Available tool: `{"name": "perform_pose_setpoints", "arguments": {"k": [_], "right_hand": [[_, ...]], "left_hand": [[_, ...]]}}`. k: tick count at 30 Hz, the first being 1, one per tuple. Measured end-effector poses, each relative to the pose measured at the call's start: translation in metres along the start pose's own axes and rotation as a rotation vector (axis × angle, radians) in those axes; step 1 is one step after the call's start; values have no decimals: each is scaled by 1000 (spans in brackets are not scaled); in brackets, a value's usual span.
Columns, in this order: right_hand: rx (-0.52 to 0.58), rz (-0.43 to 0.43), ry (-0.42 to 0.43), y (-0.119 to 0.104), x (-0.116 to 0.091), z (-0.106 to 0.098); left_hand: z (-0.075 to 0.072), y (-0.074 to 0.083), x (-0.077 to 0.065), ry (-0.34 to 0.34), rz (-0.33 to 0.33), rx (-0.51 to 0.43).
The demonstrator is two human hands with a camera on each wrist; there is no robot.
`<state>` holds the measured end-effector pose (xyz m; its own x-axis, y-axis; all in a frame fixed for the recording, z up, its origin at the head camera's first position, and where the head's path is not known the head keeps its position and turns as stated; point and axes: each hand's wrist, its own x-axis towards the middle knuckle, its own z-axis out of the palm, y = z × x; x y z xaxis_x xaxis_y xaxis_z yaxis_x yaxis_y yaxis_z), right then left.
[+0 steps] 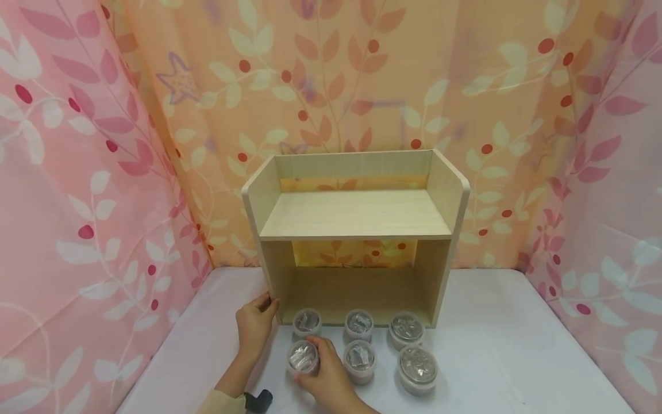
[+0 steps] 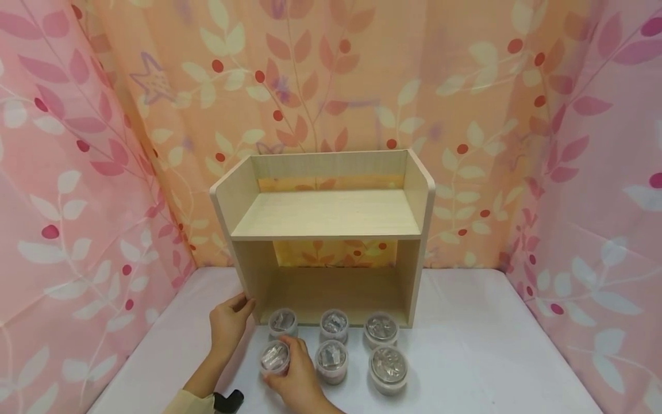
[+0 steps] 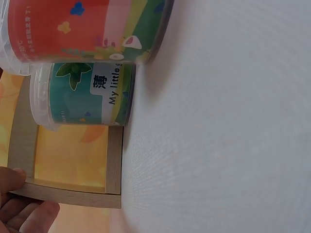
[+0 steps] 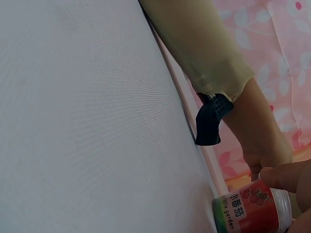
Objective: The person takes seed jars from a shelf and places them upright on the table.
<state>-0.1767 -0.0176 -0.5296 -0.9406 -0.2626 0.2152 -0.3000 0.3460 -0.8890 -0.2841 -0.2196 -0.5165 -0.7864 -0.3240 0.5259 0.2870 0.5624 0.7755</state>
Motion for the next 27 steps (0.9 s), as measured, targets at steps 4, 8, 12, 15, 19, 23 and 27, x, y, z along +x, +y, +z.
{"name": "perform_pose_setpoints", "arguments": {"k": [4, 8, 12, 15, 19, 23, 27], "right_hand": [[-2, 0, -5, 1, -1, 1], [-21, -7, -3, 1, -2, 1], [-39, -17, 22, -2, -3, 3], [-49, -4, 43, -6, -4, 3], [-50, 43, 64, -13, -5, 3], [-44, 53, 90, -21, -6, 1], [-60, -1, 103, -28, -7, -3]], "left_hand": [[0, -2, -1, 3, -8, 9], [1, -3, -1, 5, -19, 23], [1, -2, 0, 6, -10, 20], [1, -1, 0, 5, -1, 10], [1, -1, 0, 9, 3, 19], [0, -1, 0, 10, 8, 29], [-1, -2, 0, -3, -1, 22]]}}
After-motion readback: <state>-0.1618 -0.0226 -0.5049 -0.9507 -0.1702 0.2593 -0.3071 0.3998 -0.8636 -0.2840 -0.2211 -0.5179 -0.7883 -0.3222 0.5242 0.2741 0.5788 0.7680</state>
